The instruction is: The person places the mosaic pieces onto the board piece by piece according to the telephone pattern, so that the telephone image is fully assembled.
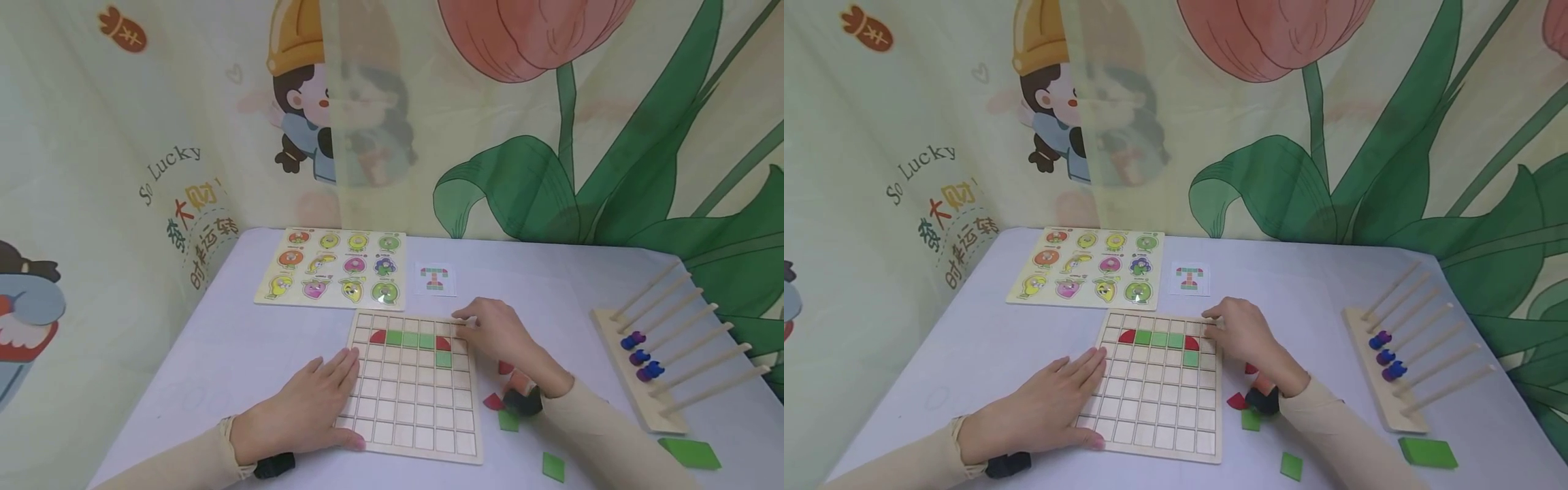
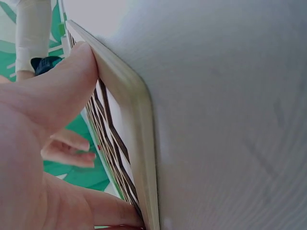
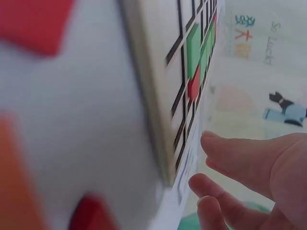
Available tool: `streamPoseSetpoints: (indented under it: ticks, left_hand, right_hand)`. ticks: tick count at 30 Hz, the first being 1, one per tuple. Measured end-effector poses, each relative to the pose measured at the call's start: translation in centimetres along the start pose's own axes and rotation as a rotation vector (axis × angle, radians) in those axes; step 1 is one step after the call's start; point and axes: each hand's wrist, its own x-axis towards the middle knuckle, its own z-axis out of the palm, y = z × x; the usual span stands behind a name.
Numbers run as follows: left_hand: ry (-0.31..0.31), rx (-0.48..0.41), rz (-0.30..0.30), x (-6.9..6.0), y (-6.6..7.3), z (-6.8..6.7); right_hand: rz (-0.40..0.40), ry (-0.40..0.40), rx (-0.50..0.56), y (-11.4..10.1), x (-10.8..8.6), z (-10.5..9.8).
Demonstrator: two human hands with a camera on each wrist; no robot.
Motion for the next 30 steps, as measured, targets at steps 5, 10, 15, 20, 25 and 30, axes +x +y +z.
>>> streamPoseSetpoints:
  ticks: [5,10,15,20,25,30]
  left_hand:
    - [-0.008,-0.005,-0.003,0.0,0.0,0.0]
    - [-0.02,-0.011,-0.008,0.1,-0.1,0.2]
    - [-0.022,-0.005,-0.007,0.1,0.0,0.3]
    - [-0.016,-0.001,-0.003,0.1,0.0,0.2]
    - [-0.011,0.007,0.001,0.2,-0.1,0.2]
    - [-0.005,-0.002,0.001,0.2,-0.2,0.2]
  right_hand:
    - [0.063,0.032,-0.007,2.3,-2.0,-0.9]
    - [0.137,0.031,-0.001,3.8,-4.4,-1.4]
    - [0.196,0.013,-0.014,5.0,-6.5,-1.9]
    - [0.202,-0.005,-0.032,5.9,-8.1,-2.1]
    - [0.225,-0.018,-0.033,6.4,-9.7,-2.1]
    - [0.235,-0.033,-0.048,6.6,-11.1,-2.1]
